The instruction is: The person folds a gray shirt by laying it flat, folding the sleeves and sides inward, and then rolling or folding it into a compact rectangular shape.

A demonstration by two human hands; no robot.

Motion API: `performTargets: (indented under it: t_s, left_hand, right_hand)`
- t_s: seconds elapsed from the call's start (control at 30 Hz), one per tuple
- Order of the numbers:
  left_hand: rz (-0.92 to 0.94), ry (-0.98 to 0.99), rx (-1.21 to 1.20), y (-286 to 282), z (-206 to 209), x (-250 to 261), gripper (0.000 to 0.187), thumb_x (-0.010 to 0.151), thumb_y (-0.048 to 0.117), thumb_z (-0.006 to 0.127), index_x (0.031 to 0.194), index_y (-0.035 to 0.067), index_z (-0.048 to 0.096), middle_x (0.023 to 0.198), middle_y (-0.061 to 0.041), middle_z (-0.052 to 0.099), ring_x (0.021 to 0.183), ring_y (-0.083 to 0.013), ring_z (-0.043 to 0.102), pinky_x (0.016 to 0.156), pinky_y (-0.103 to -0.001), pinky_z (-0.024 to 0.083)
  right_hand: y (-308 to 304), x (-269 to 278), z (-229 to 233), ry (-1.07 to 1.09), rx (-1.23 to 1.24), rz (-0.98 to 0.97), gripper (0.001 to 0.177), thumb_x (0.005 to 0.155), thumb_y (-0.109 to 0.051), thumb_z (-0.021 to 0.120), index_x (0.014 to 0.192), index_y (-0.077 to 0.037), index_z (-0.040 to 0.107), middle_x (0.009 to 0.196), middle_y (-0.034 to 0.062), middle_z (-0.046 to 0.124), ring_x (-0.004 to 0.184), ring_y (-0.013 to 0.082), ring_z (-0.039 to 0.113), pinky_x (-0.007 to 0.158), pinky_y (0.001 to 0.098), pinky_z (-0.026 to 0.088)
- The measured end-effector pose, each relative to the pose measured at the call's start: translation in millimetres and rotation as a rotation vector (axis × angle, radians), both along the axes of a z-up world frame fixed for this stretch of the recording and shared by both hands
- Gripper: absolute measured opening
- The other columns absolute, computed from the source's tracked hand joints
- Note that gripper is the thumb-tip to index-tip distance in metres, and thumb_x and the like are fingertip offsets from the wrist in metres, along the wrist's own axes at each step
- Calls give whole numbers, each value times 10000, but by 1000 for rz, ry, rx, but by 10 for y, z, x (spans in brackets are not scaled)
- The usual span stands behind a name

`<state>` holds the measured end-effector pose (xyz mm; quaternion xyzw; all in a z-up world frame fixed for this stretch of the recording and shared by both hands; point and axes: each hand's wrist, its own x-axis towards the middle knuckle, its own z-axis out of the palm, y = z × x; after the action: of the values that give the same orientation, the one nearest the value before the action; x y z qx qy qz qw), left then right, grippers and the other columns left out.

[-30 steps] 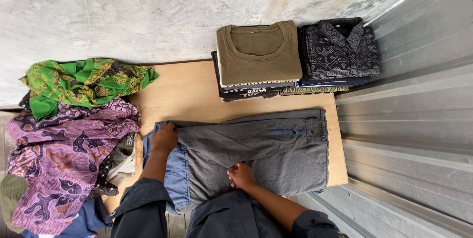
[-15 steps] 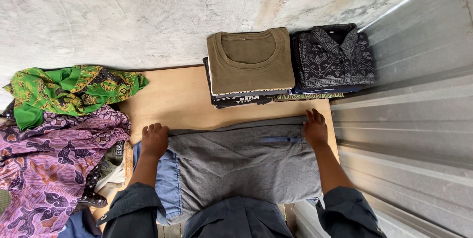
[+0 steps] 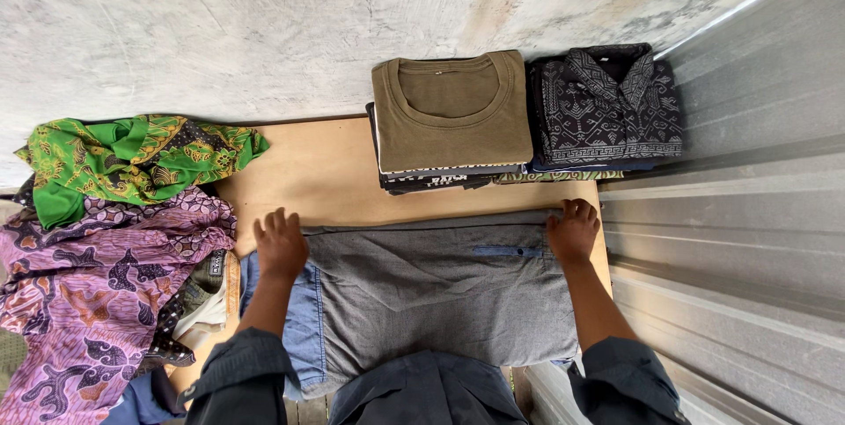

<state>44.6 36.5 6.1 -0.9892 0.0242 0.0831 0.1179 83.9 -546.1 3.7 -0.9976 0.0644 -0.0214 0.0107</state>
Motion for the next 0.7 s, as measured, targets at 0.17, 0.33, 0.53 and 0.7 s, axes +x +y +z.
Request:
performTargets:
  t_s: [0.17,0.33,0.53,0.7]
  left_hand:
    - [-376,-257,-193,-678,-117,-610,564,1039,378,454,1393,-55,528,1584,-299,332,1474,-429,334,1230,-582,240]
    - [-316,138,-473,-1449,-45,-1125,704,984,413,493,1544,20,329,1668,-238,100,1547,-402,49,1219,-603,49]
    - [-75,315,-552,-1587,46,-1414,771,989,456,514,1581,69,208,1673,-195,47,1553,-366,3,1222,-592,24]
    - [-224,260,-442,-1340,-123,-1525,621,983,277,520,1543,75,343,1673,-195,175,1539,-373,150,1223,-588,141]
  right_hand:
    - [397,-551,-1,-121,70,237,410,962,-328,611,1253,-43,652,1398,186,526,1340,373,469,1124,543,393]
    - [1216,-1205,-122,152,230,532,495,963,-327,610,1359,-35,560,1587,243,320,1504,398,263,1217,569,233]
    - [2104,-1468,-23,146,387,822,671,972,-351,639,1511,-20,414,1645,250,246,1547,397,187,1244,561,140]
    - [2411,-1563,62,394,405,959,748,939,-383,658,1510,26,402,1639,228,220,1532,384,152,1210,588,74]
